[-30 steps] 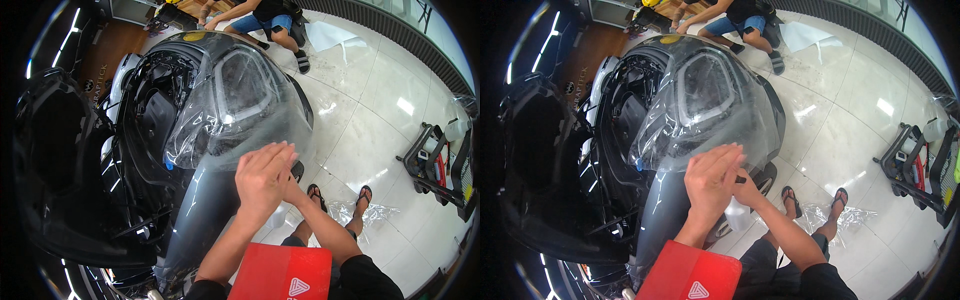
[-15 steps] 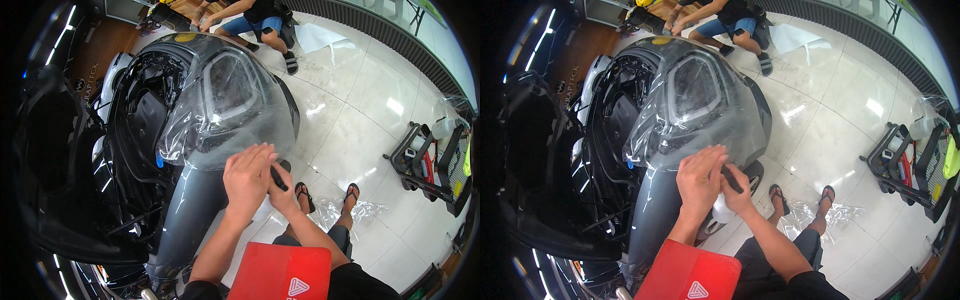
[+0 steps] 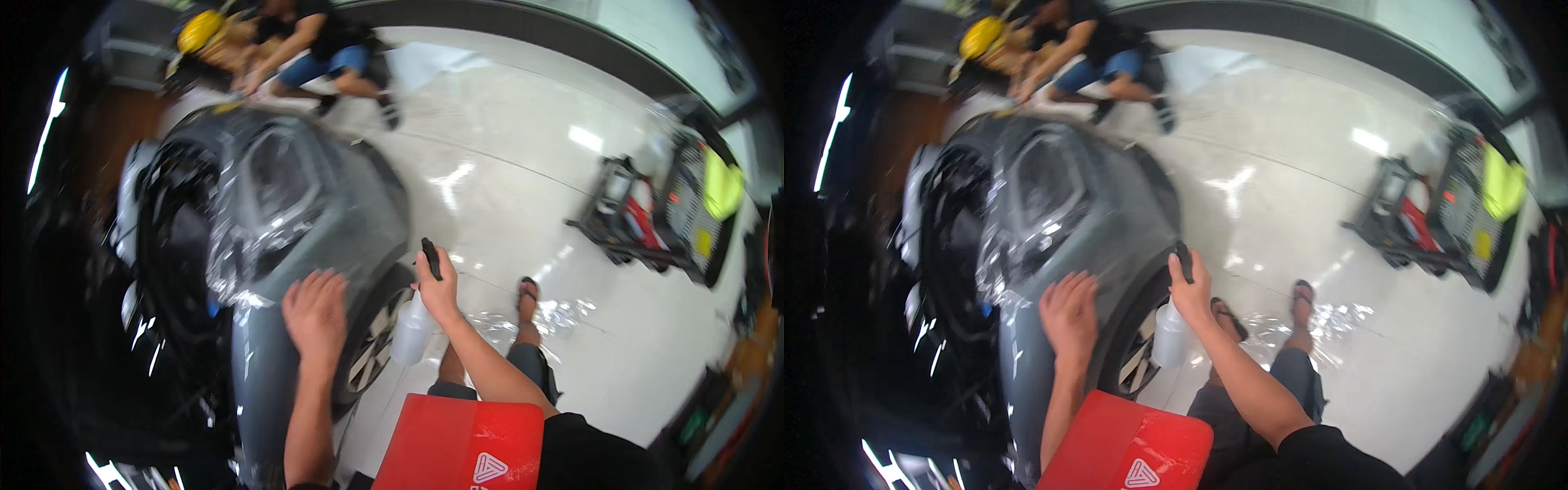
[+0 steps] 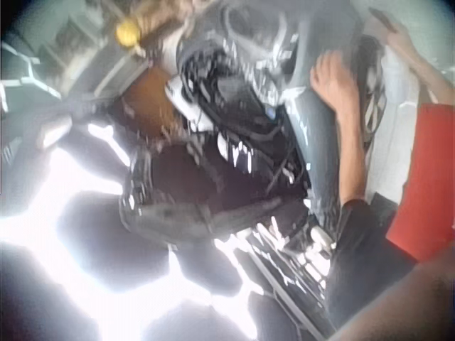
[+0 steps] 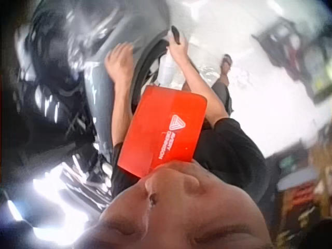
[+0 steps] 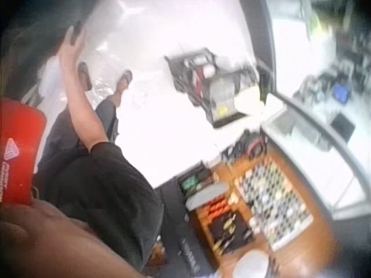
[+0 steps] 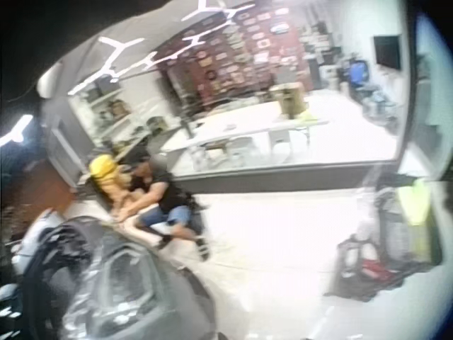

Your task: The person applies a clear protective film to the front bumper and headlight area of a grey car. They use a red squeegee to smooth the film and a spray bottle to apply liquid, while another person assists by holding the film in place.

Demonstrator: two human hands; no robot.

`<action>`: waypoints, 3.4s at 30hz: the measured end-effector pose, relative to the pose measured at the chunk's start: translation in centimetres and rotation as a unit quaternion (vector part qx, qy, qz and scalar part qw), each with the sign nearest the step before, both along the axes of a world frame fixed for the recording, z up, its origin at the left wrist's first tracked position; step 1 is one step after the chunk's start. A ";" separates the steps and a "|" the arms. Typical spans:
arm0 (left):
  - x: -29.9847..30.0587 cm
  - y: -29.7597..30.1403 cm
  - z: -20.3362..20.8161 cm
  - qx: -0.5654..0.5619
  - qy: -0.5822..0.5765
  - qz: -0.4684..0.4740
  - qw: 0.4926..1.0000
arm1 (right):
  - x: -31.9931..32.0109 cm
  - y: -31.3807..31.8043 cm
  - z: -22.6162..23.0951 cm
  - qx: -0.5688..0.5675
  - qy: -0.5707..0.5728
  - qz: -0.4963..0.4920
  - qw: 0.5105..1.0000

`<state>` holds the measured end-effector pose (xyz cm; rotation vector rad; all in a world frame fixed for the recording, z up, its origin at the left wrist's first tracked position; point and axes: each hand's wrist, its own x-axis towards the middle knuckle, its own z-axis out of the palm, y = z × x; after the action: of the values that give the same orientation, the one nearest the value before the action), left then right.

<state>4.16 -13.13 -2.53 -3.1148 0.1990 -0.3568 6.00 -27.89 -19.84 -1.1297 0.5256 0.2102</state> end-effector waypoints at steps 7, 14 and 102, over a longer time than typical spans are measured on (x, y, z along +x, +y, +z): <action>-3.4 3.1 -1.4 0.094 0.025 -0.037 0.995 | -3.3 -24.1 -0.5 -0.130 -0.040 -0.333 0.933; -1.8 2.1 -1.7 0.101 0.027 -0.072 0.992 | -0.4 -43.8 -0.2 -0.513 0.000 -0.438 0.739; 6.9 23.9 11.3 -0.561 0.245 0.404 0.680 | 1.7 1.6 5.9 0.243 0.048 0.294 0.923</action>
<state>11.07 10.73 8.73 -3.6349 -2.1042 0.6490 7.68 -26.33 -13.93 -0.7607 0.1829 0.8746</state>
